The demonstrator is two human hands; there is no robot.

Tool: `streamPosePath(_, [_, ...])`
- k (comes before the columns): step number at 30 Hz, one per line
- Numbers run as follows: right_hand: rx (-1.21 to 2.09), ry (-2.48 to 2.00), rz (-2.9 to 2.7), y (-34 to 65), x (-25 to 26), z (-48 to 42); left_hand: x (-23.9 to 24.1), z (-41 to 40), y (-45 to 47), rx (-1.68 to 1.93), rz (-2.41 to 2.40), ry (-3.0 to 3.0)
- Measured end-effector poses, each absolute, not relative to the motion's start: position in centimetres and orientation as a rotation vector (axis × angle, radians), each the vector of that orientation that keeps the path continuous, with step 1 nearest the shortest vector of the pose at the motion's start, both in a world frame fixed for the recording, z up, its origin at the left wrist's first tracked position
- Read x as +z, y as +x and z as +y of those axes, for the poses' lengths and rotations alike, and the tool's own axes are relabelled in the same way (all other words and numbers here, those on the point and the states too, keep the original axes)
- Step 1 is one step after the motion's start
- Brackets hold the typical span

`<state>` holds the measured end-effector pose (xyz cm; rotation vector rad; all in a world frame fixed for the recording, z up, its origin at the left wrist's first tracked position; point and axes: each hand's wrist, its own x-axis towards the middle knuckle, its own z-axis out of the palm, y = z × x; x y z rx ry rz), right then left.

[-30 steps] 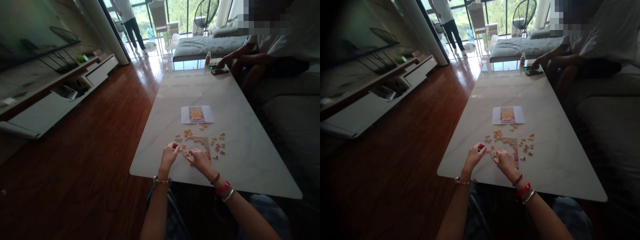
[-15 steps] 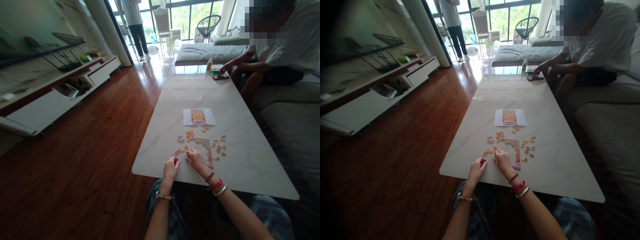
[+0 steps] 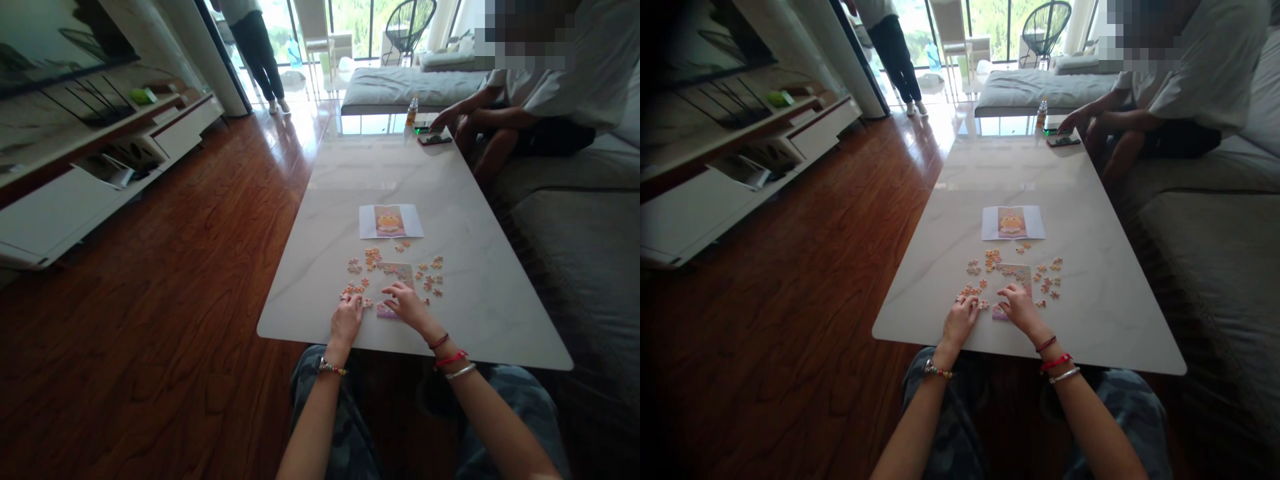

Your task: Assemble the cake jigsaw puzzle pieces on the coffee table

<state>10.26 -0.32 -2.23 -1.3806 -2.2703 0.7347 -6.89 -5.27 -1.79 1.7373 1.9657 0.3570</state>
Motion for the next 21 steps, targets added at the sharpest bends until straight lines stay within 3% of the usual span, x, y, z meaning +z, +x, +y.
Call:
streamPosePath(8, [0.626, -1.365, -2.551, 5.8, -2.3, -0.9, -2.3, -5.5, -7.4, 0.424, 1.955, 1.761])
streamPosePath(14, [0.561, -1.447, -2.580, 5.9, -2.6, -1.1, -2.2, -5.5, -7.2, 0.267, 1.978, 1.787])
streamPosePath(21, [0.674, -1.413, -2.461, 6.0, -3.1, -1.1, -2.5, -5.3, -8.4, 0.450, 1.953, 1.716])
